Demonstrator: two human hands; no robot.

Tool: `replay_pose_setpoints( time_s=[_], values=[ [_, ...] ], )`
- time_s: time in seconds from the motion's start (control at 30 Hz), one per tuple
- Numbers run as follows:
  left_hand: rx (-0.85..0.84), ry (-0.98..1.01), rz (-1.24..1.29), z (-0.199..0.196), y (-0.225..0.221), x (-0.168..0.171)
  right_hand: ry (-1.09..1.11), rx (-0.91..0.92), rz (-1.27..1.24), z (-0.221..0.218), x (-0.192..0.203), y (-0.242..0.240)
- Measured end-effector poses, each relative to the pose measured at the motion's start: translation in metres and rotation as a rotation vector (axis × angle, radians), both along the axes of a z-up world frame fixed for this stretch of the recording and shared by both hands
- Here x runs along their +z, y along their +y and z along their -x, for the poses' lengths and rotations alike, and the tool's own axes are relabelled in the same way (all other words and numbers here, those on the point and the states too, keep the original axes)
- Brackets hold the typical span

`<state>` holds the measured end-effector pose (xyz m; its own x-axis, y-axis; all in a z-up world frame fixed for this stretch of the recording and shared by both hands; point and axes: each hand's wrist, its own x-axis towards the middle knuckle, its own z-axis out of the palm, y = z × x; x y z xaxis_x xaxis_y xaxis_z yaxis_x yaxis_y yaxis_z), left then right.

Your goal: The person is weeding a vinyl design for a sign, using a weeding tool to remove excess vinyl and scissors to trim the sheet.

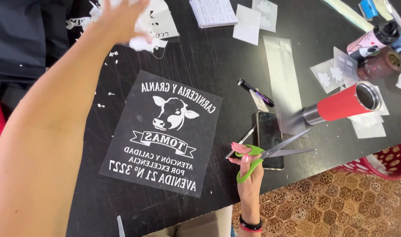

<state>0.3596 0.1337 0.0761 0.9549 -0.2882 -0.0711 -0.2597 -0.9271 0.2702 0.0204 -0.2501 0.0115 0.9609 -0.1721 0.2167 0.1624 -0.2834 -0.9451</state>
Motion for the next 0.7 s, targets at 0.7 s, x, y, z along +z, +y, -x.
replay_pose_setpoints(
  time_s=[0.7],
  values=[
    [0.500, -0.285, -0.039, 0.201, 0.039, -0.085, 0.037, -0.009, -0.018, 0.005, -0.002, 0.008]
  ],
)
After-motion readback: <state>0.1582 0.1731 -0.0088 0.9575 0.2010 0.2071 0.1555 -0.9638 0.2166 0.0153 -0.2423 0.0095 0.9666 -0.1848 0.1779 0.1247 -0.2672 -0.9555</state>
